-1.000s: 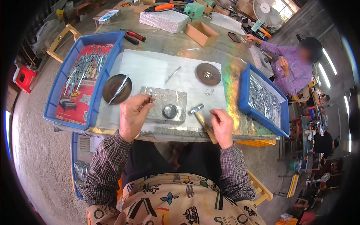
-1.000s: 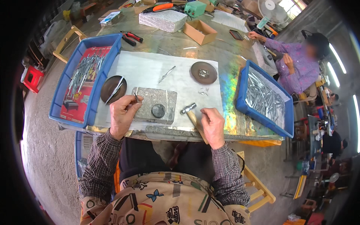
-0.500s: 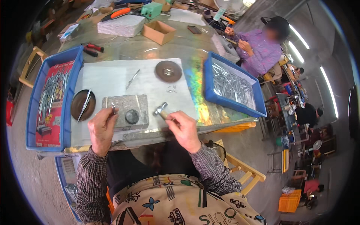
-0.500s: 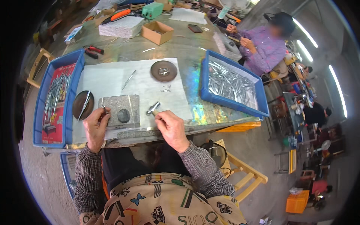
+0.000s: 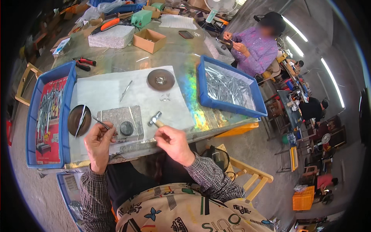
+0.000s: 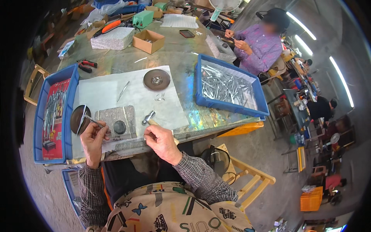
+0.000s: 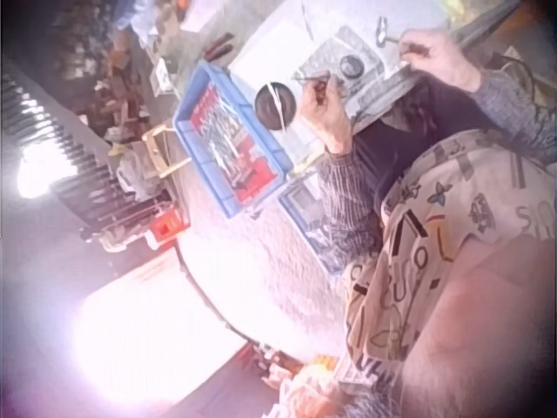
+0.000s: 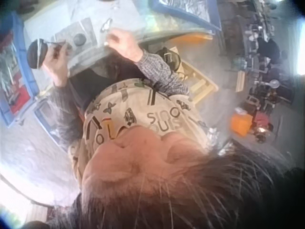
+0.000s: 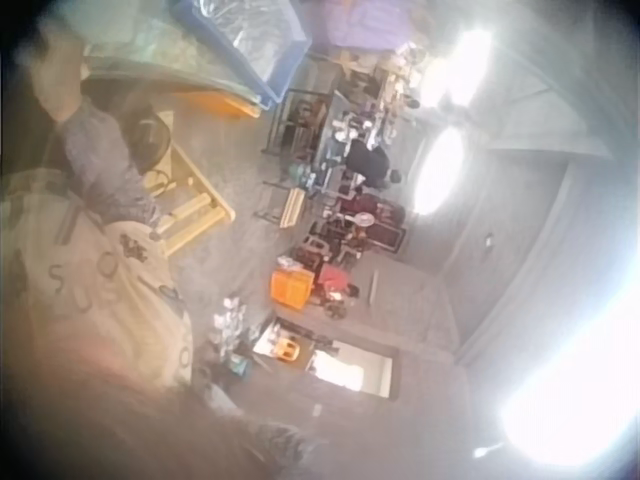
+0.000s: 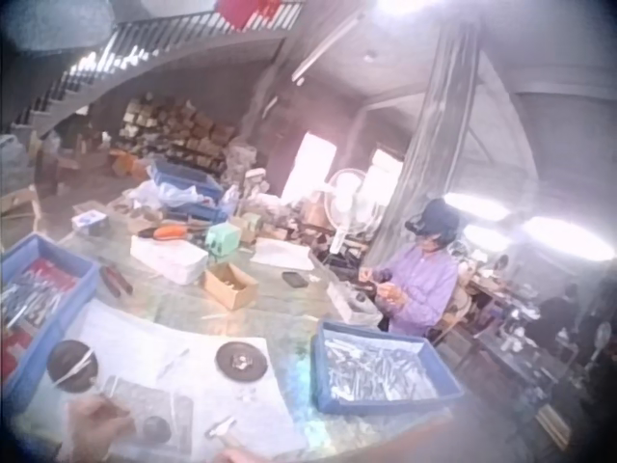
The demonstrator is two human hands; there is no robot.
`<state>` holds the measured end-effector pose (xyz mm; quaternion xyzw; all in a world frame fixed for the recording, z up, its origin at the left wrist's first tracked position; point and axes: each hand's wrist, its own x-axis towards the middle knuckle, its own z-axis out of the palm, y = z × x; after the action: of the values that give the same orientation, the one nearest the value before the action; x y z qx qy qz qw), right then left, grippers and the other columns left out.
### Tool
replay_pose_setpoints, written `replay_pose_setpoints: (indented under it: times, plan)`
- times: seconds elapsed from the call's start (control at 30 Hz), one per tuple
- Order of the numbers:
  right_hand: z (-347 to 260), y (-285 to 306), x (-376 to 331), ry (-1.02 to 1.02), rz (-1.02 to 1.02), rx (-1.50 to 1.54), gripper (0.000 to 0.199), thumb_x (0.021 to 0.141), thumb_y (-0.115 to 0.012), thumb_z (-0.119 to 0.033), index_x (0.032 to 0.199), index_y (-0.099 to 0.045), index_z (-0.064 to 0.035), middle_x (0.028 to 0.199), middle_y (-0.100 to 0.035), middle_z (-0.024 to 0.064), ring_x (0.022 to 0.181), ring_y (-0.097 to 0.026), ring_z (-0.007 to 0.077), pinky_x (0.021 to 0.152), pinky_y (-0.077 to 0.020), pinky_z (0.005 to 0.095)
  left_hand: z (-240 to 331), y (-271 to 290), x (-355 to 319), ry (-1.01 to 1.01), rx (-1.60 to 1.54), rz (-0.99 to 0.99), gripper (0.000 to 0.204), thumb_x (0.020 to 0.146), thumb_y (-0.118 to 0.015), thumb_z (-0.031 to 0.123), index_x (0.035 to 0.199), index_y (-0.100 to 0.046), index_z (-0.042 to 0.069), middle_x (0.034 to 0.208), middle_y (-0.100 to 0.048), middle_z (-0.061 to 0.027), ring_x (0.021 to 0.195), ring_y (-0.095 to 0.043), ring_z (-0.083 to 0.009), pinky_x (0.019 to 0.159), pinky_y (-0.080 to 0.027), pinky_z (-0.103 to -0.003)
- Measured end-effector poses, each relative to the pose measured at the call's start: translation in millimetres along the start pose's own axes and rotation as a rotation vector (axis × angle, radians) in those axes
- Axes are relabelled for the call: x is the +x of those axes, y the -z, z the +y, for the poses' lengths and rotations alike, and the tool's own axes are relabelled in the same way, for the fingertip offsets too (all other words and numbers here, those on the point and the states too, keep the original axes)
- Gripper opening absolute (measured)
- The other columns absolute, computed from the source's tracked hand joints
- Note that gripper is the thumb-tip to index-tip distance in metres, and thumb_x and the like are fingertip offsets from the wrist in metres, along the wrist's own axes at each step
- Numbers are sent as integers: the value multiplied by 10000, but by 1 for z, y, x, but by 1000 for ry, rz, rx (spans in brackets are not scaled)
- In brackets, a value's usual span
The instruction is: Hammering and assembling small metal components on a workbench.
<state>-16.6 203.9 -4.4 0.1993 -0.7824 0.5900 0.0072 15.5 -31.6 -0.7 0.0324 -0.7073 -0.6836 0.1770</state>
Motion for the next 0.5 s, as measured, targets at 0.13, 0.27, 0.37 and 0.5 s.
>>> replay_pose_setpoints:
  times: [0.13, 0.27, 0.37, 0.5]
  plan:
    - [-8, -6, -1, -30, -43, 69, 82, 768, -616, 13, 831, -564, -2, 678, -564, 31, 593, -512, 75, 528, -415, 232, 15, -10, -6, 66, -157, -4, 131, 861, -585, 9, 983, -569, -36, 798, -633, -79, 657, -598, -106, 557, -491, -198]
    - [-20, -14, -2, -18, -71, 91, 70, 794, -616, 7, 854, -579, 6, 700, -592, 22, 580, -528, 55, 504, -423, 209, 20, -16, -13, 155, -261, -49, 122, 855, -576, -14, 972, -562, -45, 822, -642, -104, 714, -623, -134, 575, -513, -215]
    - [-31, -22, -4, -33, -90, 166, 74, 810, -618, 9, 878, -587, 11, 730, -609, 23, 586, -553, 50, 502, -442, 198, 21, -21, -19, 227, -310, -45, 118, 852, -579, -13, 964, -560, -43, 821, -642, -117, 718, -632, -150, 562, -515, -220]
    - [-37, -24, -6, -20, -109, 223, 85, 825, -616, 21, 908, -595, 22, 793, -622, 41, 601, -590, 76, 522, -467, 200, 22, -31, -22, 300, -449, -47, 124, 860, -578, 3, 977, -555, -30, 835, -639, -135, 703, -640, -168, 551, -533, -236]
